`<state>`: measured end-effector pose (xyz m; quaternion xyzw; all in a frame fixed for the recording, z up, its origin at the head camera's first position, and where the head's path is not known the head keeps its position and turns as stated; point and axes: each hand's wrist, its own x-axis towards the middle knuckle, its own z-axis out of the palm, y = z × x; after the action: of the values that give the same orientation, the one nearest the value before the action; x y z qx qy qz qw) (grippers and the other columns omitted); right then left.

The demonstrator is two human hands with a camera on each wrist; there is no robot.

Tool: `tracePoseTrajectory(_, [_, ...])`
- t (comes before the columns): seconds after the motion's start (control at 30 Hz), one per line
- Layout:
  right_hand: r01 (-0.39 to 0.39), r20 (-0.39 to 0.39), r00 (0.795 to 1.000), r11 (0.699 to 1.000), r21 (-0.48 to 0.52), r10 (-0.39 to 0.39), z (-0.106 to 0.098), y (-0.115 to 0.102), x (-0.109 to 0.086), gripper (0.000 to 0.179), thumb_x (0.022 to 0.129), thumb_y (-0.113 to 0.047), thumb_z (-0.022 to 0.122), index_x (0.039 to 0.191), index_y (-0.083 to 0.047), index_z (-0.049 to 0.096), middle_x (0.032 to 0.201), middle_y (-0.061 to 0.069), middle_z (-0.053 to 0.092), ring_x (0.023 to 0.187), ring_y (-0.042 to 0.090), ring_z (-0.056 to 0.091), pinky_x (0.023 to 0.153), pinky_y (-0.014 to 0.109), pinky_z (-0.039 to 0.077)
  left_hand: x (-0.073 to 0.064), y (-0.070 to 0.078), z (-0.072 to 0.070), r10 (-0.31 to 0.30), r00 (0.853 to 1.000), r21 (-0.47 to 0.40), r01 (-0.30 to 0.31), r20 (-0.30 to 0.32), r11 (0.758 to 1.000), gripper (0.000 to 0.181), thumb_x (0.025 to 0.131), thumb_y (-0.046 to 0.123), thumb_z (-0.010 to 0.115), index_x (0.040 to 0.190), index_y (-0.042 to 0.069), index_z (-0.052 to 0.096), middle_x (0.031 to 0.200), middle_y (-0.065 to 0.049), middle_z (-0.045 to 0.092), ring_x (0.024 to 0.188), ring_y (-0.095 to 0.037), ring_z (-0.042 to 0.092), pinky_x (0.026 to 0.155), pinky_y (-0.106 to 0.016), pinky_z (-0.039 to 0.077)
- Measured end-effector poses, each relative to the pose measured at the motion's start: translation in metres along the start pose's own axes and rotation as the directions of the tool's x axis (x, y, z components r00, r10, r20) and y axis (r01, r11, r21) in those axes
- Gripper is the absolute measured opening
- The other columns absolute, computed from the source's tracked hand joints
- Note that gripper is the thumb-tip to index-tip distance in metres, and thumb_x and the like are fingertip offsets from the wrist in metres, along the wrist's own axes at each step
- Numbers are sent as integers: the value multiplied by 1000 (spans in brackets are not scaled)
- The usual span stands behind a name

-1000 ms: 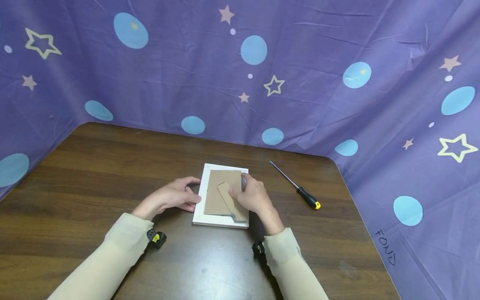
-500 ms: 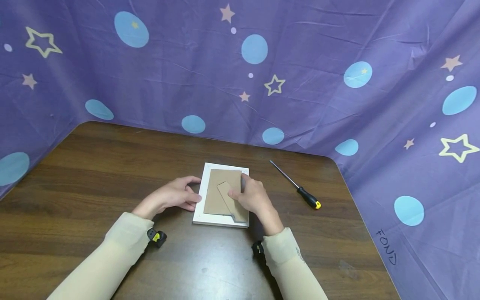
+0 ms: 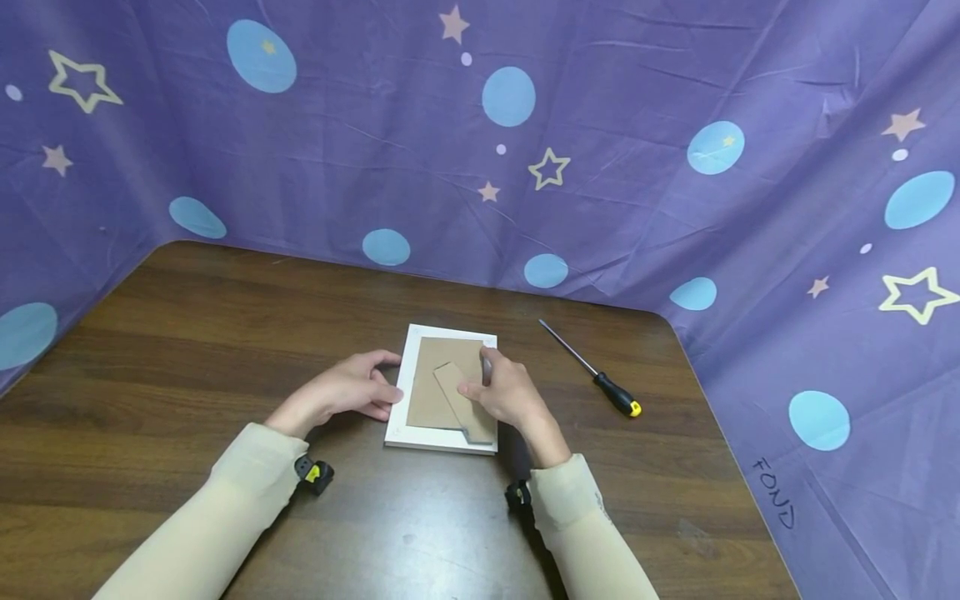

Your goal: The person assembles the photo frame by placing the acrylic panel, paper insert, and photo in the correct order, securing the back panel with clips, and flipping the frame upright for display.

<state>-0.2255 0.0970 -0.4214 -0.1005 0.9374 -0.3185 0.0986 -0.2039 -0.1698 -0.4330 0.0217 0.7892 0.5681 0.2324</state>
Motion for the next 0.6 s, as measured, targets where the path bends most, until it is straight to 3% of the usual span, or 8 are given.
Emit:
tracePoseTrajectory(0.2, [0,1,1000,1000,1,0,-1,-1,-2,77,97,-33,80,157,-1,45,123,23,73,127,39,64,111,53,53,1,0,1,-6,1000,4,6,-5,1000,75,96,3,73,160,-5,34,96,-18,66,75,-20,70,75,-35,68])
tracePoseTrajectory(0.47, [8,24,1000,1000,-26,-8,-5,-3,-4,78,98,-33,78,159,1,43,137,26,67,132,38,61,115,51,51,0,0,2,-3,1000,-1,3,-4,1000,75,96,3,73,159,-5,34,96,-18,67,75,-20,70,76,-35,68])
tracePoseTrajectory(0.6, [27,30,999,999,-24,-26,-4,0,-4,77,98,-32,79,157,2,43,122,21,73,121,35,67,109,49,55,0,0,2,-5,1000,4,6,-10,1000,75,95,3,74,159,-5,35,96,-18,67,75,-20,70,76,-35,68])
